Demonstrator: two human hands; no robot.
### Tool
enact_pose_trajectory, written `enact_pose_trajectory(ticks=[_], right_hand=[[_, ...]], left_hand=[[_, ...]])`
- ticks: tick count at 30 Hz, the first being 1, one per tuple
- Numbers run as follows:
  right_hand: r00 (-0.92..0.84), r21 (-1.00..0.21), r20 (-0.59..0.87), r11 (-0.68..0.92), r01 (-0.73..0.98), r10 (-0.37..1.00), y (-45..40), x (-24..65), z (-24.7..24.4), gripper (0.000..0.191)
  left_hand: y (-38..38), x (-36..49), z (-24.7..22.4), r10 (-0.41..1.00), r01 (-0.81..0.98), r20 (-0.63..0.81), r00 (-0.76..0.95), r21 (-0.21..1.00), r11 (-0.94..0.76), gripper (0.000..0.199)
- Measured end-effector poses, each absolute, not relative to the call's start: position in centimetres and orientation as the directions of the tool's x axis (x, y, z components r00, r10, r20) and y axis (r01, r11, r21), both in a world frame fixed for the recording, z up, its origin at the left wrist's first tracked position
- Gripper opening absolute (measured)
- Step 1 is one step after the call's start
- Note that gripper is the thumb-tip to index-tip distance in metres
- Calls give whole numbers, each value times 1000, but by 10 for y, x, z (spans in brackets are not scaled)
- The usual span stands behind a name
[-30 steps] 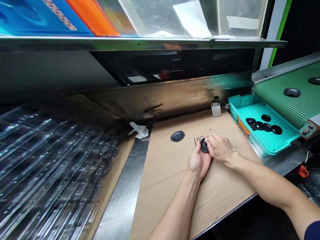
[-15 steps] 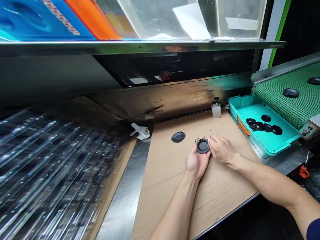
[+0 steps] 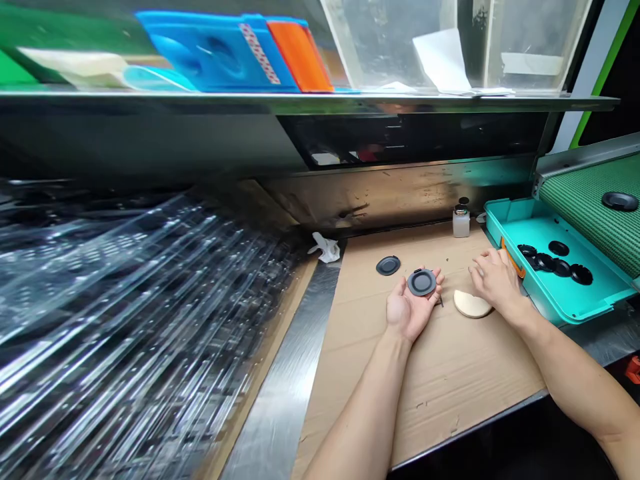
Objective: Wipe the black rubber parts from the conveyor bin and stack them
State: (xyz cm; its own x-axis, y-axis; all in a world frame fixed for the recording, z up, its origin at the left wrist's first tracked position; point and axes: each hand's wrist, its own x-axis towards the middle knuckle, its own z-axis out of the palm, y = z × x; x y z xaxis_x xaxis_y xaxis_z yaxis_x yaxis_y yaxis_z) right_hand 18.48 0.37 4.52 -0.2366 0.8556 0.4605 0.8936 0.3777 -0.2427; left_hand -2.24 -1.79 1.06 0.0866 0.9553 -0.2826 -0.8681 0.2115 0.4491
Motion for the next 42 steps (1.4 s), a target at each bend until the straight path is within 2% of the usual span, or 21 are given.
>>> enact_pose_trajectory(ticks=[2, 5, 6, 8, 12, 14, 16, 18, 21, 24, 27, 30, 34, 42], right_hand=[[-361, -202, 372, 454, 868, 855, 0, 191, 49, 26], [-598, -252, 123, 608, 753, 792, -6, 192, 46, 38], [-632, -277, 89, 628, 727, 770, -7, 189, 43, 38], [-611, -333, 148, 621, 710, 778, -6, 180, 35, 37], [-383, -434, 346, 508, 744, 856, -9, 150, 19, 40], [-449, -414, 393, 590, 693, 803, -15, 136, 14, 38], [-610, -374, 434, 748, 548, 663, -23, 129, 13, 34], [-687, -370, 472, 831, 415, 552, -27, 130, 13, 31], [-607, -425, 511, 793, 436, 608, -22, 141, 13, 33], [-497, -463, 481, 691, 555, 722, -8, 153, 9, 34], [-489, -454, 417, 642, 618, 766, 2, 158, 4, 34], [-514, -429, 358, 626, 651, 780, 5, 158, 2, 34], [-529, -421, 309, 612, 669, 791, 5, 158, 3, 34], [-540, -422, 315, 625, 657, 780, 8, 161, -2, 32]], left_hand=[[-17, -26, 12, 955, -875, -288, 75, 439, 202, 38], [-15, -32, 11, 952, -877, -303, 38, 447, 177, 35], [-14, -32, 10, 952, -875, -306, 23, 454, 168, 35], [-13, -27, 8, 956, -869, -293, 1, 472, 145, 32], [-14, -4, 4, 966, -845, -256, 24, 512, 157, 24], [-15, 1, 4, 956, -830, -285, 64, 517, 209, 24], [-16, -5, 5, 944, -823, -321, 78, 514, 243, 27], [-16, -20, 7, 945, -840, -325, 41, 501, 209, 32], [-16, -44, 11, 958, -873, -284, -40, 476, 104, 42], [-15, -53, 14, 958, -889, -277, -70, 453, 66, 45], [-15, -51, 17, 953, -909, -296, -69, 412, 62, 39], [-16, -47, 21, 951, -938, -296, -84, 345, 24, 36], [-18, -45, 26, 943, -961, -325, -74, 277, 20, 49], [-18, -45, 25, 948, -951, -312, -68, 308, 33, 51]])
